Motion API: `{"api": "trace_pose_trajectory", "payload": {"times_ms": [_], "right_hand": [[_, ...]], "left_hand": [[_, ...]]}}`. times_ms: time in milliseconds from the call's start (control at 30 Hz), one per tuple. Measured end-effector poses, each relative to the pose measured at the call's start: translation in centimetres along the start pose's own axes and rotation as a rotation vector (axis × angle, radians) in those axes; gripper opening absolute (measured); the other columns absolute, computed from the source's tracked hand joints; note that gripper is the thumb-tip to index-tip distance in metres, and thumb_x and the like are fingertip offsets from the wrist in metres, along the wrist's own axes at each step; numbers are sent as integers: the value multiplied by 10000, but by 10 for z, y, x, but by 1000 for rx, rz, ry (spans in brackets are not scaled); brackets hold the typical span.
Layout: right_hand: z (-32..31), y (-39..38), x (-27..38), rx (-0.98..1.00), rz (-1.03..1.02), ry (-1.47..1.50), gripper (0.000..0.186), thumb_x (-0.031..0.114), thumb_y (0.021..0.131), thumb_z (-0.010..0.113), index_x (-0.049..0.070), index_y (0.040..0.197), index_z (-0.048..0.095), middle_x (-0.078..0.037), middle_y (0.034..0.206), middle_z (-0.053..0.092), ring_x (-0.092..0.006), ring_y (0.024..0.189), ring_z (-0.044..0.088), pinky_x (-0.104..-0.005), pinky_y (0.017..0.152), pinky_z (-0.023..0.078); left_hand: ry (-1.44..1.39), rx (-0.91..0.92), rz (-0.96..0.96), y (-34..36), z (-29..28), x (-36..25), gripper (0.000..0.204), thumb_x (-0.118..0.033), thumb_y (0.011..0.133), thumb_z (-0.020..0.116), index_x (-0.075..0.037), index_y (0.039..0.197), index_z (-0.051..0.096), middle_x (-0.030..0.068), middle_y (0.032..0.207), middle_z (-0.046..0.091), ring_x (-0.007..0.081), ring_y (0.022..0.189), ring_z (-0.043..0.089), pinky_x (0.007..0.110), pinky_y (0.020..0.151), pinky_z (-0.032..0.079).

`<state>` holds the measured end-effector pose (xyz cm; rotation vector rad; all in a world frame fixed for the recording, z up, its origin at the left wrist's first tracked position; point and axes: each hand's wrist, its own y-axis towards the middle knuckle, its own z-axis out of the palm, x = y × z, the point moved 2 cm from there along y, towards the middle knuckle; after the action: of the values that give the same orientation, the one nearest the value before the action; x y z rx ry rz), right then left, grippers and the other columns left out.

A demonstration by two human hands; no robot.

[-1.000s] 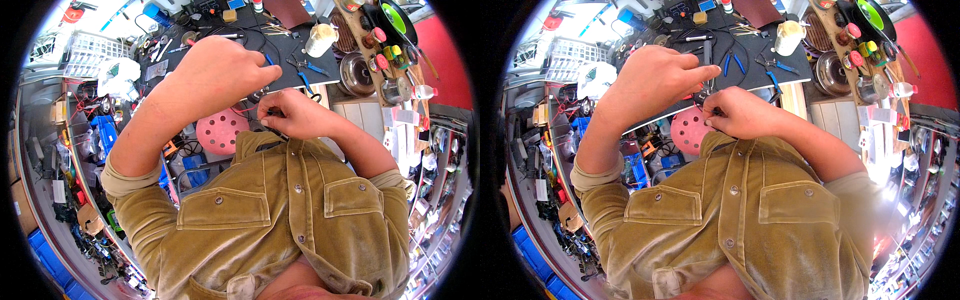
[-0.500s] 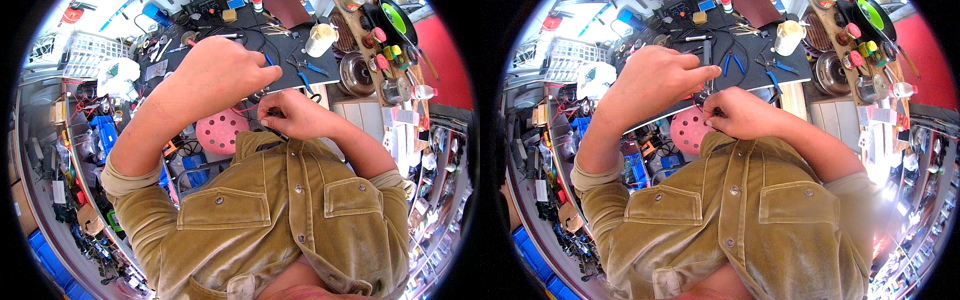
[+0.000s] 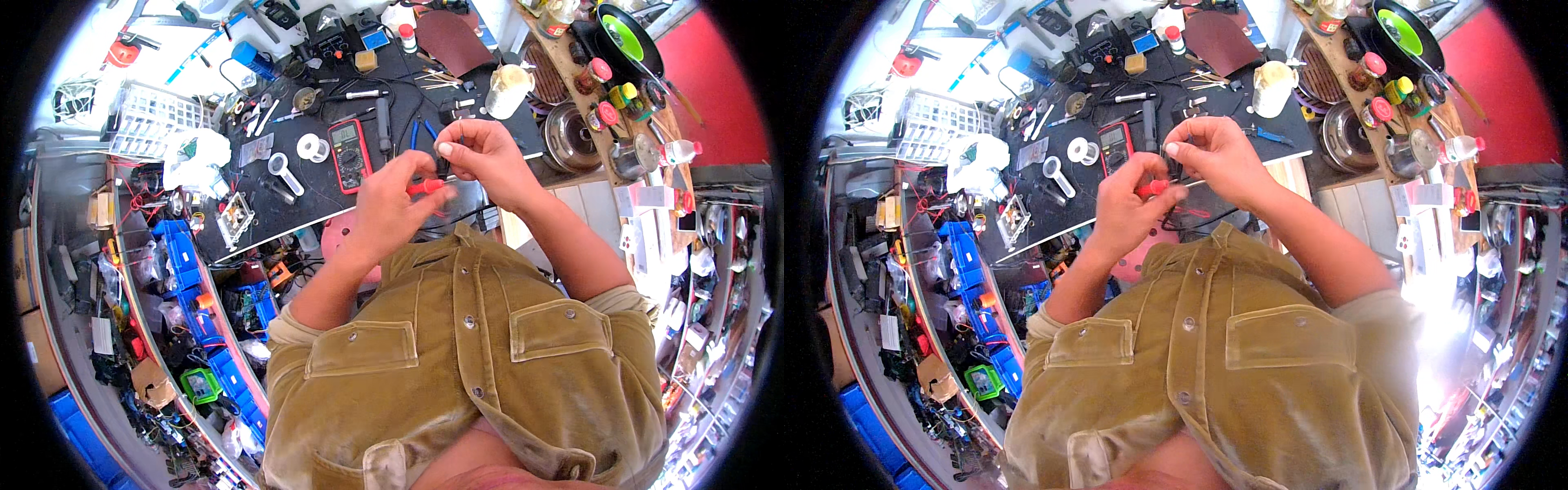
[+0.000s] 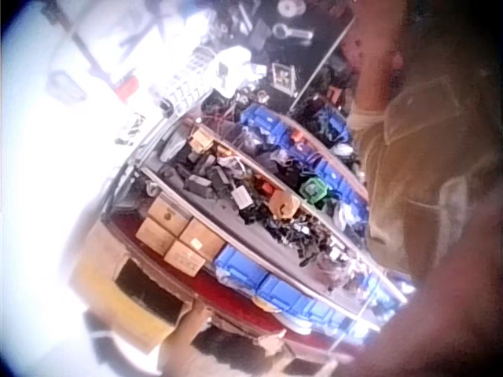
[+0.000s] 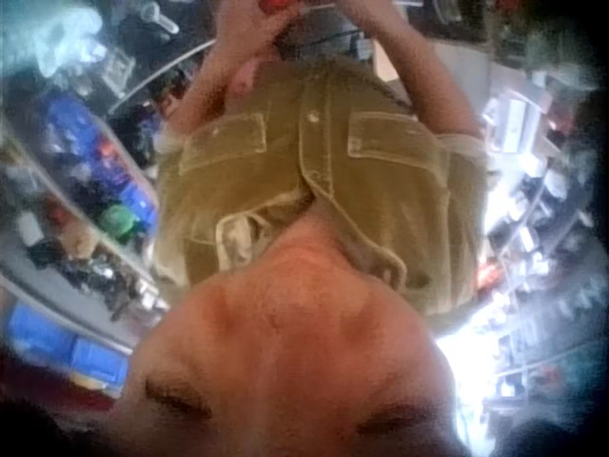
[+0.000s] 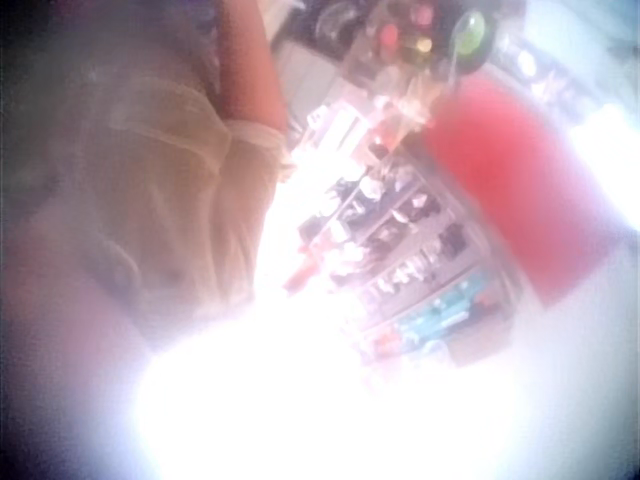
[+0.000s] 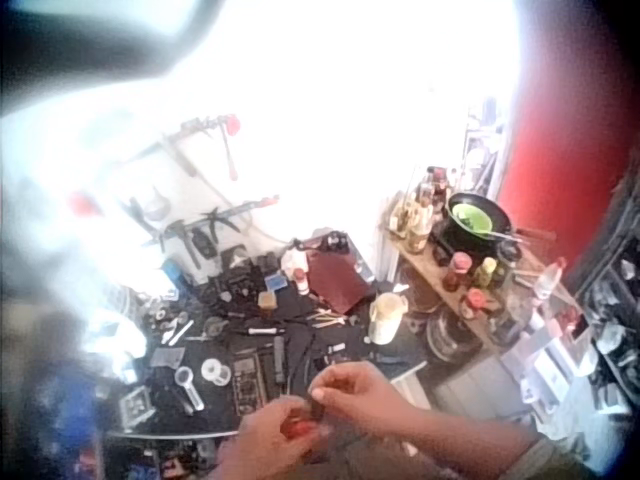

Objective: The person strips the insulation from a wire using pliers, then uses a multimeter to test the exposed wire ends. They adjust the multimeter settings and repeatedly touch the probes to the wire to check for continuity or voltage.

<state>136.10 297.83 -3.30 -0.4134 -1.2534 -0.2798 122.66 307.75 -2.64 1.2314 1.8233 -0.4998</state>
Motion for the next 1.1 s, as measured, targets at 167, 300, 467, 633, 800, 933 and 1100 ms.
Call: {"api": "trace_pose_trajectory", "payload": {"times_ms": [167, 300, 467, 633, 800, 933, 1100], "right_hand": [[2, 3, -4, -11, -20, 137, 85, 93, 876, 600, 9, 867, 608, 38, 663, 509, -36, 544, 414, -184, 478, 321], [8, 5, -8, -12, -21, 218, 87, 90, 889, 585, 5, 902, 599, 25, 708, 522, -41, 556, 409, -184, 487, 317], [2, 4, -10, -20, -38, 164, 106, 83, 896, 551, 8, 962, 585, -6, 822, 559, -46, 603, 407, -193, 525, 324], [5, 0, -10, 120, -35, -48, 205, 113, 916, 486, -10, 1045, 586, 19, 762, 508, -46, 632, 414, -204, 561, 357], [9, -6, -11, 201, -103, -53, 279, 142, 945, 437, -18, 1123, 580, 40, 718, 456, -45, 643, 401, -210, 570, 358], [11, -6, -7, 196, -100, -133, 298, 148, 949, 438, -21, 1146, 582, 39, 710, 457, -42, 644, 401, -213, 566, 362], [11, -8, -6, 173, -98, -171, 314, 190, 953, 457, -14, 1144, 600, 22, 726, 502, -57, 669, 440, -231, 580, 386]], "left_hand": [[-93, -76, 47, -5, 4, 5, 262, -160, 747, 746, -30, 915, 594, 91, 830, 616, 218, 739, 610, 303, 640, 479], [-5, -92, 59, -8, 5, 7, 197, -119, 773, 699, -25, 909, 594, 116, 822, 608, 271, 724, 617, 332, 632, 478], [24, -141, 16, -17, -7, 21, 150, -84, 789, 658, -19, 907, 592, 118, 767, 602, 258, 675, 609, 322, 595, 465], [80, -79, 178, -11, -34, -5, 147, -75, 798, 659, 3, 918, 622, 108, 759, 632, 220, 650, 619, 298, 600, 474], [196, 8, 252, -3, -40, -11, 167, -66, 781, 673, 8, 927, 644, 134, 797, 652, 244, 694, 645, 300, 627, 488], [188, -1, 216, -4, -44, -10, 161, -62, 777, 670, 4, 923, 650, 128, 777, 647, 239, 671, 638, 302, 613, 482], [224, 7, 216, -1, -47, -5, 178, -142, 765, 692, -48, 913, 664, 107, 809, 661, 261, 657, 639, 319, 574, 492]]}}
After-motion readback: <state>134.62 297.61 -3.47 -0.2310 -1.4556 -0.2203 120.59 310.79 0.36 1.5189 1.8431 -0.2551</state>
